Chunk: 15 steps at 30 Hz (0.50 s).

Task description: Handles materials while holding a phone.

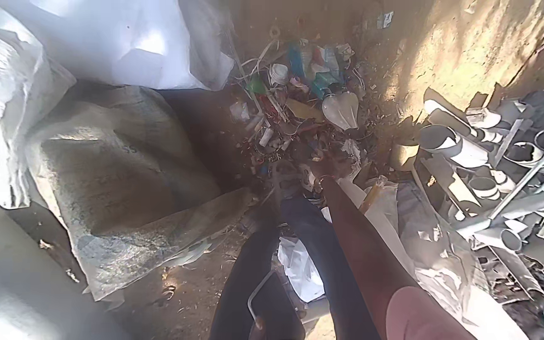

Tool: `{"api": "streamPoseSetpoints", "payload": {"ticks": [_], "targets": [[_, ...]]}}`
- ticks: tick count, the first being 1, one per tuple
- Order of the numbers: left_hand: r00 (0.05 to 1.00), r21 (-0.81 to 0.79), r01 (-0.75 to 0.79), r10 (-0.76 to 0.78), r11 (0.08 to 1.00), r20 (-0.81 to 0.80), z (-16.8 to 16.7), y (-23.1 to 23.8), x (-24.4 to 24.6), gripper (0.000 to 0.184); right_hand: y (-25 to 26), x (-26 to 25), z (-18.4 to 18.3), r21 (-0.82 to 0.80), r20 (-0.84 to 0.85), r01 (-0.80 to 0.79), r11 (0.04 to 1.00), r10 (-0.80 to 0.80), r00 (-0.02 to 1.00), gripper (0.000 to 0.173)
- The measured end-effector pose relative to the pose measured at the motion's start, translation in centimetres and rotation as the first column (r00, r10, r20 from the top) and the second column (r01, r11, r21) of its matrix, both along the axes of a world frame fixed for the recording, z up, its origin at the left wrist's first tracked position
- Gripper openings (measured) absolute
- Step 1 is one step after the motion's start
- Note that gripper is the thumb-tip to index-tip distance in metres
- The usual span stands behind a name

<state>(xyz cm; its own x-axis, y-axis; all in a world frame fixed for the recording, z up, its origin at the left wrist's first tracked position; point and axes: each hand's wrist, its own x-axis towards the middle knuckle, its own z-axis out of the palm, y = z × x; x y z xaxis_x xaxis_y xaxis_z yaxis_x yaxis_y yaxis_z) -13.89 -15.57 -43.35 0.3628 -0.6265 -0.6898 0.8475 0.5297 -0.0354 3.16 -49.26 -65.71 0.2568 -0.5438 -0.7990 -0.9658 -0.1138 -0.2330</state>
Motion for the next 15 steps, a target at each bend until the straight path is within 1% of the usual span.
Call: {"api": "streamPoseSetpoints", "payload": {"ticks": [1,3,4,6,7,8,9,10,11,12,13,14,15], "targets": [[1.0,-0.015,0.004,-0.003,1.0,0.006,-0.2,0.0,0.0,0.093,-0.4,-1.0,0.0,-0.021,-0.074,0.03,0.999,-0.032,0.997,0.058],[1.0,-0.011,0.011,-0.011,1.0,0.025,-0.3,-0.1,-0.1,0.093,-1.0,-3.3,-1.0,-0.055,-0.155,0.134,0.989,-0.141,0.978,0.048],[1.0,-0.011,0.006,-0.006,1.0,0.021,-0.3,-0.1,-0.1,0.093,-1.1,-4.2,-1.5,-0.066,-0.157,0.205,0.977,-0.213,0.965,0.05],[1.0,-0.01,-0.012,0.012,1.0,0.003,-0.1,-0.1,0.1,0.093,-1.2,-5.0,-2.2,-0.093,-0.128,0.299,0.95,-0.309,0.942,0.059],[1.0,-0.011,-0.016,0.016,1.0,0.001,0.0,-0.3,0.3,0.093,-1.4,-4.7,-2.3,-0.104,-0.114,0.302,0.948,-0.313,0.943,0.063],[1.0,-0.009,-0.015,0.015,1.0,0.006,0.1,-0.3,0.3,0.092,-1.5,-4.2,-2.3,-0.089,-0.098,0.299,0.95,-0.307,0.947,0.063],[1.0,-0.013,-0.016,0.016,1.0,0.009,0.2,-0.2,0.3,0.093,-1.4,-3.6,-2.1,-0.029,-0.096,0.29,0.957,-0.291,0.952,0.062],[1.0,-0.028,-0.025,0.025,0.999,0.007,0.2,-0.2,0.3,0.093,-0.8,-2.9,-1.8,0.061,-0.097,0.269,0.961,-0.263,0.96,0.056],[1.0,-0.034,-0.031,0.031,0.999,0.005,0.3,-0.2,0.4,0.092,0.3,-2.2,-1.4,0.179,-0.085,0.233,0.956,-0.221,0.972,0.053],[0.999,-0.037,-0.036,0.036,0.999,-0.001,0.7,-0.4,0.7,0.089,1.9,-1.4,-0.4,0.314,-0.057,0.181,0.932,-0.172,0.983,0.054],[0.999,-0.026,-0.039,0.039,0.999,-0.003,1.2,-0.9,1.3,0.083,3.9,-0.3,0.9,0.45,-0.039,0.087,0.889,-0.077,0.996,0.06],[0.999,0.021,-0.031,0.031,0.999,-0.01,1.9,-1.5,2.3,0.076,6.1,0.6,1.9,0.541,-0.005,-0.058,0.839,0.072,0.997,0.067],[1.0,0.051,-0.018,0.019,0.999,-0.013,2.5,-1.8,2.7,0.075,8.4,0.8,2.7,0.594,0.031,-0.184,0.783,0.206,0.978,0.074]]}}
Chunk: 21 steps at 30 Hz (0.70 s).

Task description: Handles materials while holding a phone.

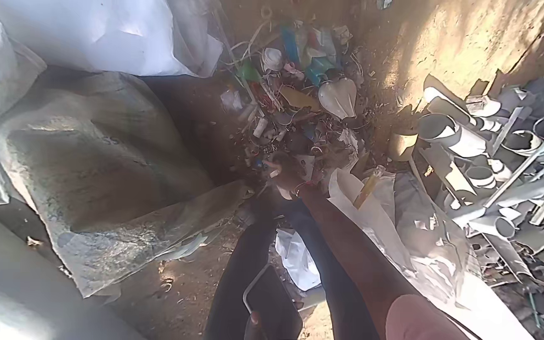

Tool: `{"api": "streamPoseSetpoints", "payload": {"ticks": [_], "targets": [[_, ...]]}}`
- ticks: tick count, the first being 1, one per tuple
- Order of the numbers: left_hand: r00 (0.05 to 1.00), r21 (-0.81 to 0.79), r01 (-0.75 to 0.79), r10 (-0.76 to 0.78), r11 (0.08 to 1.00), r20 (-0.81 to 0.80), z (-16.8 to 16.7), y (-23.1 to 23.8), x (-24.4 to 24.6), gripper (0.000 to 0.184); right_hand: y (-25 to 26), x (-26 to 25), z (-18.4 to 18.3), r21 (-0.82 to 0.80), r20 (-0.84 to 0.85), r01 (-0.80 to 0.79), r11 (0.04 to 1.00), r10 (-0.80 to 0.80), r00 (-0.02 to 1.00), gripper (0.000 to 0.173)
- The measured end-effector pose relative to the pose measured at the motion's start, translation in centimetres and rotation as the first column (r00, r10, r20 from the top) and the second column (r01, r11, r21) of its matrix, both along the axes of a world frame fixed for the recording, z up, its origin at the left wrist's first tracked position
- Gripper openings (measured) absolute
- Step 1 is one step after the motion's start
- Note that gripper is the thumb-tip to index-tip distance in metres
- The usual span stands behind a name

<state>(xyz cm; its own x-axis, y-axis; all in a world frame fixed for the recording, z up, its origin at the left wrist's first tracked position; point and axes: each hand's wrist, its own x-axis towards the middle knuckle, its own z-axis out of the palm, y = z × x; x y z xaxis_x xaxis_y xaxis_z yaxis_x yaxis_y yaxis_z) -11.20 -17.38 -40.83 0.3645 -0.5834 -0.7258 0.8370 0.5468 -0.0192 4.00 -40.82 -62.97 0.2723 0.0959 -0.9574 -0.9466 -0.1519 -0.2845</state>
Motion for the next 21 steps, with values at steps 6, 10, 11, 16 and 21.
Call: {"api": "streamPoseSetpoints", "payload": {"ticks": [6,10,11,16,21], "targets": [[1.0,-0.072,-0.005,0.007,0.997,0.031,-2.3,1.4,-2.7,0.094,2.5,-1.9,0.2,-0.104,-0.104,-0.113,0.988,0.102,0.989,0.095],[0.999,-0.041,-0.053,0.053,0.998,-0.004,0.1,0.4,-1.0,0.073,-2.0,-5.8,-0.4,-0.312,-0.244,-0.184,0.932,0.108,0.964,0.081],[0.998,-0.047,-0.061,0.061,0.997,-0.006,0.4,0.1,-0.6,0.072,-3.5,-6.7,-0.3,-0.357,-0.286,-0.196,0.913,0.093,0.954,0.075],[0.998,-0.002,-0.07,0.07,0.998,0.011,0.1,0.6,-1.7,0.07,-10.7,-11.5,3.3,-0.554,-0.353,-0.245,0.795,0.041,0.935,0.066],[0.997,0.16,0.059,-0.049,0.985,-0.065,1.8,-0.6,0.3,0.083,-13.9,-15.6,10.3,-0.559,-0.259,-0.069,0.826,-0.095,0.961,0.07]]}}
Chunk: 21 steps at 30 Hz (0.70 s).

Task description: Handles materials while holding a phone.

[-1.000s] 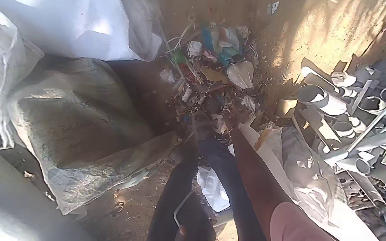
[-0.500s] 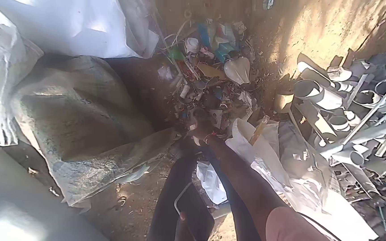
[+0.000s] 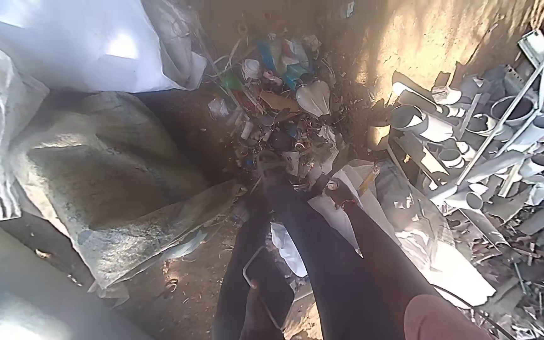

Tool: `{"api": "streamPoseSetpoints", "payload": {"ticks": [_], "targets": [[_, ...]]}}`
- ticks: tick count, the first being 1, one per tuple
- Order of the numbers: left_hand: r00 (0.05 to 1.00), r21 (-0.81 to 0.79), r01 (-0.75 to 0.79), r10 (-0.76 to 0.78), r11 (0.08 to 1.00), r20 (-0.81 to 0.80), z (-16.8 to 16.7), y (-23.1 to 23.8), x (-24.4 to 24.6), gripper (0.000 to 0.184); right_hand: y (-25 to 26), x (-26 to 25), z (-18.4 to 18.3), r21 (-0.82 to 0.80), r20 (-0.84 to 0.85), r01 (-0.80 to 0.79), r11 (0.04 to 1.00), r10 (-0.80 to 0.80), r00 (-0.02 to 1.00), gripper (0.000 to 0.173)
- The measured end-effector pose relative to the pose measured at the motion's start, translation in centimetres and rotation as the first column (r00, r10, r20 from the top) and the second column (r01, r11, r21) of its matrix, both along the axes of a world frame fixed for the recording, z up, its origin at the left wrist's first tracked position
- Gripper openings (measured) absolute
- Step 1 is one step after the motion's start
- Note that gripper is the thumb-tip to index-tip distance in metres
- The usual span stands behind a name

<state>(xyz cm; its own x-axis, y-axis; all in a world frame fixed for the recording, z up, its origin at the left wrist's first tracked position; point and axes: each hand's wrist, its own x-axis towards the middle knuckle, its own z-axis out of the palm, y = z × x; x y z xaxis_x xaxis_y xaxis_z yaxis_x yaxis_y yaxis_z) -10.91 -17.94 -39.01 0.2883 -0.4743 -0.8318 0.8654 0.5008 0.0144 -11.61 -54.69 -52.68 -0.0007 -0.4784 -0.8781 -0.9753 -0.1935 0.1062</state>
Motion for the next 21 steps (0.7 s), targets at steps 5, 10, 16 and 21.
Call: {"api": "streamPoseSetpoints", "payload": {"ticks": [5,10,16,21], "targets": [[0.996,0.007,0.052,-0.052,0.999,0.067,0.5,0.9,-0.1,0.082,-1.4,-5.8,5.2,-0.165,0.02,0.177,0.97,-0.176,0.984,0.084],[0.988,0.063,0.141,-0.144,0.988,0.052,1.2,2.1,0.2,0.101,-1.3,-8.3,10.7,-0.048,0.026,0.014,0.999,-0.013,1.0,0.078],[0.979,0.055,0.172,-0.177,0.984,0.103,5.6,3.7,3.9,0.105,1.9,-2.9,14.9,0.11,0.186,-0.024,0.994,0.003,0.983,0.06],[0.969,-0.069,0.167,-0.15,0.984,0.198,13.9,3.4,10.5,0.088,2.7,5.4,20.5,0.236,0.405,-0.119,0.964,0.014,0.914,0.059]]}}
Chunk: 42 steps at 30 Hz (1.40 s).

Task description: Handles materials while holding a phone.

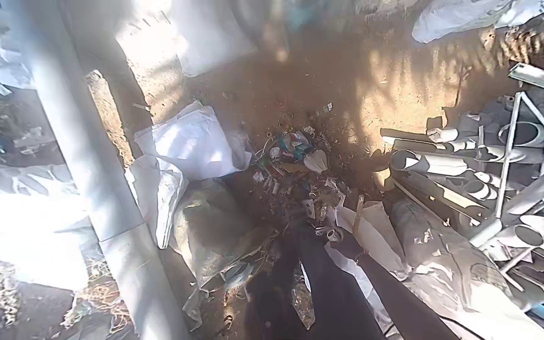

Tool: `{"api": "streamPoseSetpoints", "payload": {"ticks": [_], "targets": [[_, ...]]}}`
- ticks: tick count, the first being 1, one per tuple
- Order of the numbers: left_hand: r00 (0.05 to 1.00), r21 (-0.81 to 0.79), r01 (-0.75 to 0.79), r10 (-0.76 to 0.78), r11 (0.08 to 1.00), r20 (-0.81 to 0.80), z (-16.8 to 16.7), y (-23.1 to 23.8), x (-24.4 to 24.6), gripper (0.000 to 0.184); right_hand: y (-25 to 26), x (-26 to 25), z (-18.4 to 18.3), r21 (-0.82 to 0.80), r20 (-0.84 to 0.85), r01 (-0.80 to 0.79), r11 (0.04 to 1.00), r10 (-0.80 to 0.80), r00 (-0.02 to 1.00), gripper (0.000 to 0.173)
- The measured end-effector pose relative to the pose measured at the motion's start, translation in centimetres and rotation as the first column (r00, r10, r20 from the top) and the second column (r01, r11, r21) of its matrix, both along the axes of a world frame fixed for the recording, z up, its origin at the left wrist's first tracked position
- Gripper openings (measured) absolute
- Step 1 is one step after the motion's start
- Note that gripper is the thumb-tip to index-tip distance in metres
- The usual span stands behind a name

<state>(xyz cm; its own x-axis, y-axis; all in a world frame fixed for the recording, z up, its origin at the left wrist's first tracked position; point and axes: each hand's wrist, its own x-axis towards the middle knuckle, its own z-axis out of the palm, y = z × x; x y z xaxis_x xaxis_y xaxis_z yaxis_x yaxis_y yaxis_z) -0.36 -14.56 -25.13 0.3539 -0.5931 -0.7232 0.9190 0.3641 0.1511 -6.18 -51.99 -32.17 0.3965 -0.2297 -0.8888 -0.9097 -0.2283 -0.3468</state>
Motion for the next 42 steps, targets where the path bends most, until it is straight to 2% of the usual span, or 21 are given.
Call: {"api": "streamPoseSetpoints", "payload": {"ticks": [2,4,7,8,9,11,13,15,17,19,21,24,26,28,29,30,32,34,36,39,42], "targets": [[0.998,0.042,0.015,-0.018,0.999,0.066,3.6,0.0,2.1,0.086,-0.3,3.0,3.0,0.028,0.083,0.003,1.0,-0.005,0.997,0.057],[0.988,0.211,0.045,-0.075,0.976,0.139,7.9,-0.2,3.7,0.073,-0.9,5.1,5.9,0.047,0.138,0.01,0.999,-0.016,0.99,0.057],[0.953,0.234,-0.049,-0.025,0.971,0.302,11.4,0.3,5.8,0.072,-2.2,8.4,10.4,0.081,0.196,0.095,0.992,-0.109,0.975,0.057],[0.951,0.34,-0.096,-0.015,0.935,0.31,13.8,-0.8,6.6,0.071,-2.4,9.1,11.9,0.068,0.205,0.12,0.99,-0.131,0.97,0.058],[0.947,0.359,-0.123,0.002,0.925,0.321,15.3,-1.5,7.7,0.071,-2.9,10.2,13.3,0.035,0.216,0.113,0.993,-0.118,0.969,0.06],[0.935,0.245,-0.131,0.038,0.961,0.353,17.1,-1.5,9.6,0.073,-3.5,11.5,15.4,-0.112,0.245,-0.025,0.993,0.052,0.968,0.059],[0.923,0.28,-0.189,0.073,0.941,0.377,18.6,-1.8,11.3,0.073,-4.3,12.5,17.2,-0.252,0.23,-0.138,0.958,0.198,0.953,0.057],[0.903,0.337,-0.288,0.137,0.896,0.408,19.8,-2.0,13.3,0.066,-5.3,13.5,18.3,-0.252,0.119,-0.059,0.966,0.092,0.989,0.058],[0.874,0.229,-0.33,0.204,0.916,0.442,19.5,-0.3,14.7,0.064,-6.0,13.6,18.4,-0.254,0.002,-0.039,0.966,0.041,0.999,0.063],[0.842,0.057,-0.305,0.242,0.951,0.483,18.4,1.4,17.3,0.066,-6.4,15.1,18.6,-0.289,0.057,-0.122,0.949,0.145,0.988,0.066],[0.824,0.153,-0.334,0.209,0.93,0.527,19.1,1.9,19.1,0.061,-5.5,17.0,19.9,-0.283,0.153,-0.16,0.946,0.209,0.966,0.063],[0.882,-0.048,-0.247,0.245,0.968,0.402,16.4,5.3,23.0,0.08,-2.8,22.1,21.6,-0.308,0.26,-0.144,0.94,0.229,0.938,0.061],[0.873,0.048,-0.338,0.293,0.94,0.39,15.4,5.2,26.4,0.065,-1.5,26.8,20.8,-0.34,0.32,-0.1,0.935,0.215,0.923,0.062],[0.756,-0.186,-0.228,0.294,0.956,0.584,10.3,9.3,29.4,0.064,0.5,30.2,19.8,-0.357,0.322,-0.08,0.93,0.203,0.925,0.064],[0.786,-0.09,-0.282,0.284,0.955,0.549,10.3,9.9,31.5,0.065,1.0,32.2,20.2,-0.369,0.294,-0.086,0.925,0.204,0.934,0.065],[0.788,-0.112,-0.222,0.246,0.969,0.565,9.7,11.2,33.7,0.07,1.4,34.3,20.8,-0.386,0.26,-0.093,0.918,0.205,0.944,0.066],[0.854,0.015,-0.199,0.166,0.98,0.493,11.8,11.5,38.7,0.078,1.7,38.2,21.2,-0.441,0.247,-0.068,0.895,0.194,0.95,0.067],[0.877,0.026,-0.118,0.092,0.993,0.472,13.6,12.3,42.4,0.086,1.8,40.6,21.6,-0.481,0.259,-0.004,0.877,0.147,0.955,0.066],[0.883,0.1,-0.129,0.069,0.987,0.464,14.5,13.1,45.3,0.09,1.5,42.2,22.2,-0.52,0.276,0.078,0.851,0.081,0.958,0.064],[0.895,0.133,-0.149,0.077,0.98,0.439,14.8,14.3,48.0,0.09,0.1,42.6,19.8,-0.641,0.382,0.18,0.747,0.107,0.918,0.063],[0.907,0.201,-0.117,0.022,0.973,0.421,15.6,14.8,49.5,0.088,-0.8,44.0,22.8,-0.561,0.231,0.141,0.816,-0.009,0.973,0.063]]}}
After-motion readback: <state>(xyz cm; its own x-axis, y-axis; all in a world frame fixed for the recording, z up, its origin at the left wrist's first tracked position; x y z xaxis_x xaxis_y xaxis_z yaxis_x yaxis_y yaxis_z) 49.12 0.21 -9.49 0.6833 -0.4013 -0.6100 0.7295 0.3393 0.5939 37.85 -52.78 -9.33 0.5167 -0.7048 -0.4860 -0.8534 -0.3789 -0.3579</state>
